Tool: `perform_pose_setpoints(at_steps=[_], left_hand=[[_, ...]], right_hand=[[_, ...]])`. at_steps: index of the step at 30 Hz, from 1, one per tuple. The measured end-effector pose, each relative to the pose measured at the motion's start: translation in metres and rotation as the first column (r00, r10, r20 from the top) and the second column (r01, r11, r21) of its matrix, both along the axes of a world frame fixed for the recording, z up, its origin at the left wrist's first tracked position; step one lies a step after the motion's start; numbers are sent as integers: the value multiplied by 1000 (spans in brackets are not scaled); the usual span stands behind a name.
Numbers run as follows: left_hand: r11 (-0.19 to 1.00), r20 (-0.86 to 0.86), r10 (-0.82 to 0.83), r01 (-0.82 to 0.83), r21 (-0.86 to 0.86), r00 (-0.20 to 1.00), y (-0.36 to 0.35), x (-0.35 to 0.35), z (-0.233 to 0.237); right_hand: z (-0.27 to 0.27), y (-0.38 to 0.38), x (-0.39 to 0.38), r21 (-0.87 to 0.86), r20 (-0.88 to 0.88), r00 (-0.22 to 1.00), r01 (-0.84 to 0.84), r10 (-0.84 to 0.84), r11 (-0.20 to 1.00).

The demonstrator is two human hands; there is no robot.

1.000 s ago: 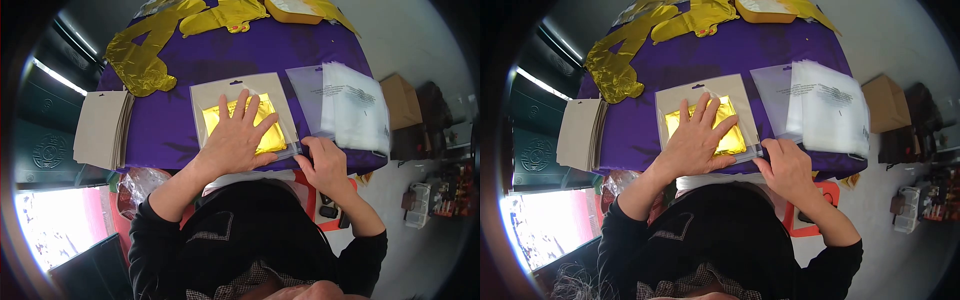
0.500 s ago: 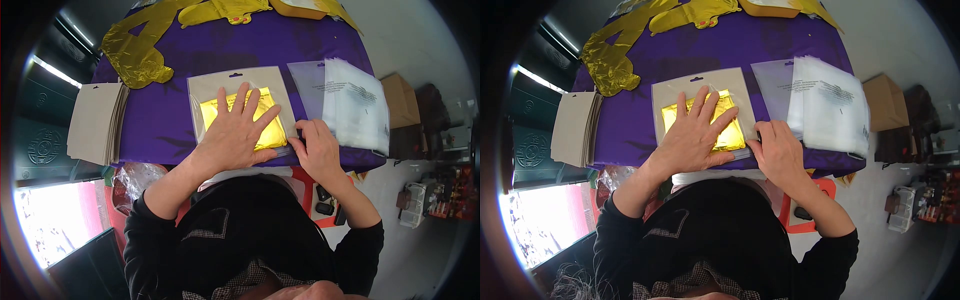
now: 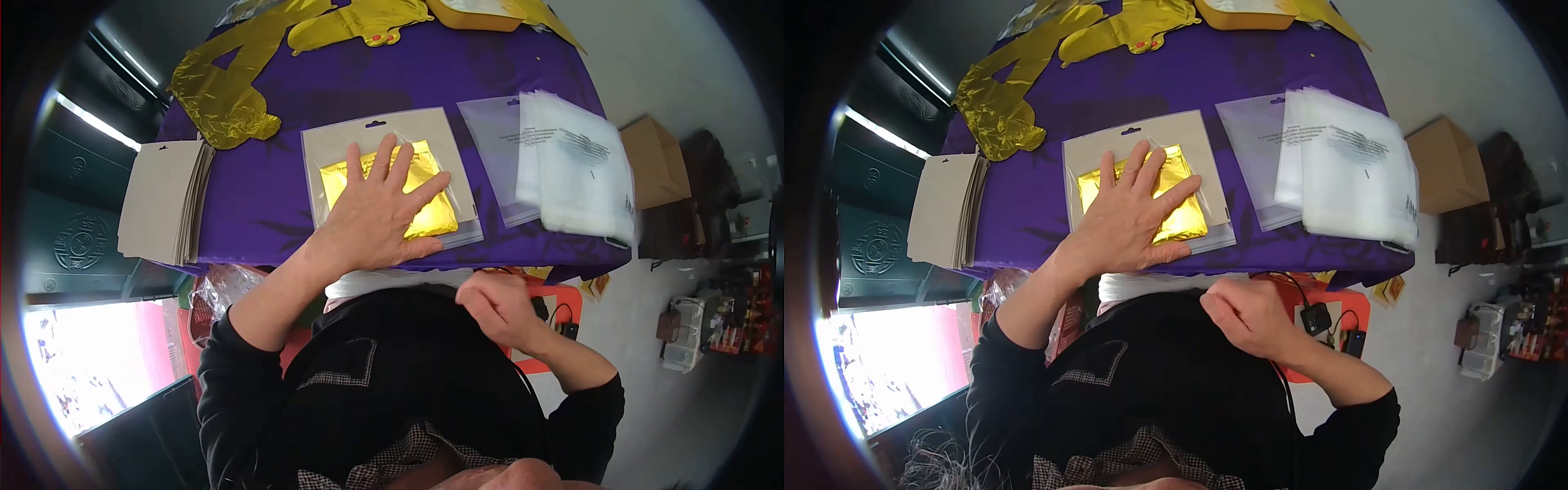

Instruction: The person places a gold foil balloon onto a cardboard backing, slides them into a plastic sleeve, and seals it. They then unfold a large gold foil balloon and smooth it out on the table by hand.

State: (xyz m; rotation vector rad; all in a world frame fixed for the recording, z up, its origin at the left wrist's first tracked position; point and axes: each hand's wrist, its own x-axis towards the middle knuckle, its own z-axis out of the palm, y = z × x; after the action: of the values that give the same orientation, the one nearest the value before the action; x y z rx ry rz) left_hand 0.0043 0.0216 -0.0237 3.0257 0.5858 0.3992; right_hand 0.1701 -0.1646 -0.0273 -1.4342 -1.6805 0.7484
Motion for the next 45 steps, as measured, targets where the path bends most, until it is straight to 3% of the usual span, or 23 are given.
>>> perform_pose_setpoints(at_steps=[1, 3, 4, 6, 7, 9, 15, 18, 21, 24, 26, 28, 30, 32, 34, 36, 37, 38, 39, 40, 42, 43, 45], left_hand=[[1000, -10, -2, 2, 4, 1000, 0, 1, 0], [1000, -12, 10, -10, 18, 1000, -4, 3, -3], [999, -14, 30, -29, 25, 999, -6, 4, -3], [997, -44, 75, -74, 16, 996, -19, 8, -1], [992, -70, 123, -123, -1, 990, -27, 9, 1], [989, -57, 145, -146, -16, 988, -48, 9, 3], [970, -24, 234, -235, -58, 972, -96, 10, 1], [960, -26, 272, -273, -54, 962, -112, 12, 0], [956, -35, 284, -286, -69, 958, -123, 13, 2], [950, -11, 291, -291, -110, 957, -132, 10, 6], [949, 0, 284, -281, -140, 959, -133, 6, 18], [914, 89, 231, -184, -363, 969, -121, -4, 43], [962, 152, 254, -233, -140, 955, -105, -12, 55], [962, 215, 265, -274, 16, 940, -83, -19, 70], [984, 269, 172, -177, -5, 948, -52, -21, 81], [996, 320, 86, -84, -20, 943, -29, -17, 98], [936, 212, 74, 6, -352, 974, -22, -15, 110], [758, 115, 21, 59, -649, 993, -14, -12, 119], [658, 64, -40, 75, -749, 997, -5, -10, 121], [664, 69, -36, 76, -744, 997, -1, -9, 120], [223, -88, -159, -51, -973, 983, 3, -4, 117], [119, -11, -149, 7, -993, 989, 2, -2, 111], [125, -24, -131, -8, -992, 991, 3, -1, 107]], right_hand=[[-7, -4, 0, 9, -1, 1000, 5, -5, 1000], [-19, -10, -3, -433, -289, 956, -79, -55, 898], [-25, -10, -5, -425, -293, 954, -78, -56, 902], [-34, -7, -12, -498, -538, 821, -125, -192, 858], [-37, -5, -17, -488, -545, 818, -130, -185, 863], [-41, -2, -24, -427, -783, 556, -155, -279, 891], [-48, -9, -31, -316, -888, 385, -116, -250, 942], [-48, -14, -33, -393, -857, 373, -27, -356, 919], [-54, -19, -25, -291, -867, 433, -42, -245, 956], [-65, -19, -23, -254, -839, 480, 73, -258, 964], [-61, -21, -13, -266, -831, 498, 34, -247, 963], [-46, -20, -4, -274, -825, 514, 3, -237, 962], [-20, -15, 6, -399, -718, 627, -17, -301, 917], [-9, -4, 25, -348, -670, 709, -38, -220, 937], [16, 10, 38, -331, -596, 803, -246, 0, 911], [41, 23, 40, -341, -547, 837, -248, 24, 907], [48, 31, 45, -361, -466, 881, -277, 84, 891], [54, 38, 49, -384, -382, 913, -300, 146, 873], [60, 44, 49, -383, -370, 911, -327, 181, 864], [67, 49, 49, -378, -365, 912, -329, 188, 865], [82, 59, 49, -419, -331, 895, -422, 297, 804], [84, 64, 50, -417, -326, 897, -420, 299, 806], [86, 74, 54, -445, -210, 913, -407, 349, 798]])
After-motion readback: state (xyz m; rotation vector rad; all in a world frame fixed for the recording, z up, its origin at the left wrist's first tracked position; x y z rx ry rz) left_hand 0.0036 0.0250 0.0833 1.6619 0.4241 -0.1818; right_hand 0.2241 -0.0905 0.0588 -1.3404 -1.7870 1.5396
